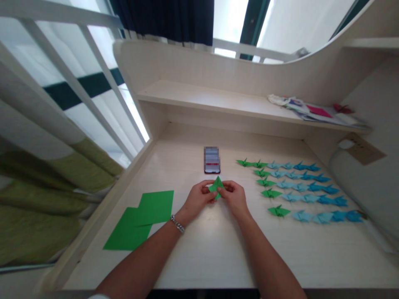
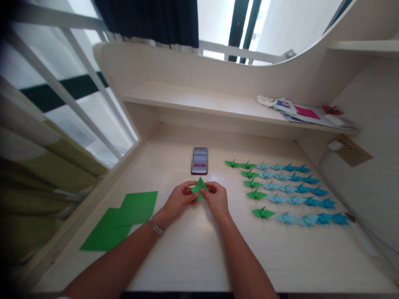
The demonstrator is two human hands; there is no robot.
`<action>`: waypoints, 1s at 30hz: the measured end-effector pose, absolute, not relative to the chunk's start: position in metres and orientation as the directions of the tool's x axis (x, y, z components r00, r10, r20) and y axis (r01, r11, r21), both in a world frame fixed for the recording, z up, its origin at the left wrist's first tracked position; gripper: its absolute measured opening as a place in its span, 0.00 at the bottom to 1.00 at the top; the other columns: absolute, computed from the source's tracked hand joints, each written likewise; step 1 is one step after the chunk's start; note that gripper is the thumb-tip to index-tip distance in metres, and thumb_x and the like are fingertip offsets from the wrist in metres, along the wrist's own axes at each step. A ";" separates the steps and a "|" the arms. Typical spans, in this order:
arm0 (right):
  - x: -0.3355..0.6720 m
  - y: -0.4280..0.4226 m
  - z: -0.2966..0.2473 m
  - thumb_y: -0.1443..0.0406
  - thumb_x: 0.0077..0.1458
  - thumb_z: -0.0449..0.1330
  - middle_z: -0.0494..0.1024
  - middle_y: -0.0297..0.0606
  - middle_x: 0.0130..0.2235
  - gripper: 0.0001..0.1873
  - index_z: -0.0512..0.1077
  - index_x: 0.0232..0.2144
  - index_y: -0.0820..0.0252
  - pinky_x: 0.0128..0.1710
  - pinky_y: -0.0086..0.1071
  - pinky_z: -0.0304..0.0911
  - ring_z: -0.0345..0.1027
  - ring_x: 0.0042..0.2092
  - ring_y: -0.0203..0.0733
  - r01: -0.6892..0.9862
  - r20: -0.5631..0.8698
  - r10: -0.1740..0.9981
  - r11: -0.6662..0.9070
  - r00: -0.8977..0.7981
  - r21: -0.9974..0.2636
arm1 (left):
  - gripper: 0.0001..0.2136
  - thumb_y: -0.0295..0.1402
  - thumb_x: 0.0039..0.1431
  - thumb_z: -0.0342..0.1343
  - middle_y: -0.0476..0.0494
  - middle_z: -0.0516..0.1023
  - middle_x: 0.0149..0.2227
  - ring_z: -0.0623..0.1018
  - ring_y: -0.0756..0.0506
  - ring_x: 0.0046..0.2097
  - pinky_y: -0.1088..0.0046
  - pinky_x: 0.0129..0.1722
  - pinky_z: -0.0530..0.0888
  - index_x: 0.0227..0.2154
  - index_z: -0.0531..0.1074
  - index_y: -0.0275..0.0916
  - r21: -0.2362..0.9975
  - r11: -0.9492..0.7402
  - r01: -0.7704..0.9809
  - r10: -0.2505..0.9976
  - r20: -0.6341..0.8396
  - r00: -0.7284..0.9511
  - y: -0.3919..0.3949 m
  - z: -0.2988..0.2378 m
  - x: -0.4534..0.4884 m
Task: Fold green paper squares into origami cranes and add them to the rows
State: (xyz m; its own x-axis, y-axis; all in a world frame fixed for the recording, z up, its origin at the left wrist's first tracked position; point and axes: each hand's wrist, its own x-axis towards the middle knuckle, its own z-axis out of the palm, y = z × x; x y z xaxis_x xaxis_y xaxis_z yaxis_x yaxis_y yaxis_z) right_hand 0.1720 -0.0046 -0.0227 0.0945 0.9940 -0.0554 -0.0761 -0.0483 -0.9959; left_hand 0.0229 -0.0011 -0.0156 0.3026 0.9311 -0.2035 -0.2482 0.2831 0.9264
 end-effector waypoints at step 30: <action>0.186 -0.009 -0.007 0.64 0.34 0.68 0.79 0.38 0.29 0.13 0.78 0.28 0.61 0.29 0.31 0.66 0.71 0.29 0.39 -0.248 -0.286 0.949 -0.310 -0.129 -0.918 | 0.07 0.28 0.43 0.62 0.44 0.78 0.28 0.76 0.49 0.29 0.73 0.30 0.74 0.29 0.76 0.33 0.945 0.236 -0.224 0.956 -0.185 0.226 0.000 -0.009 0.018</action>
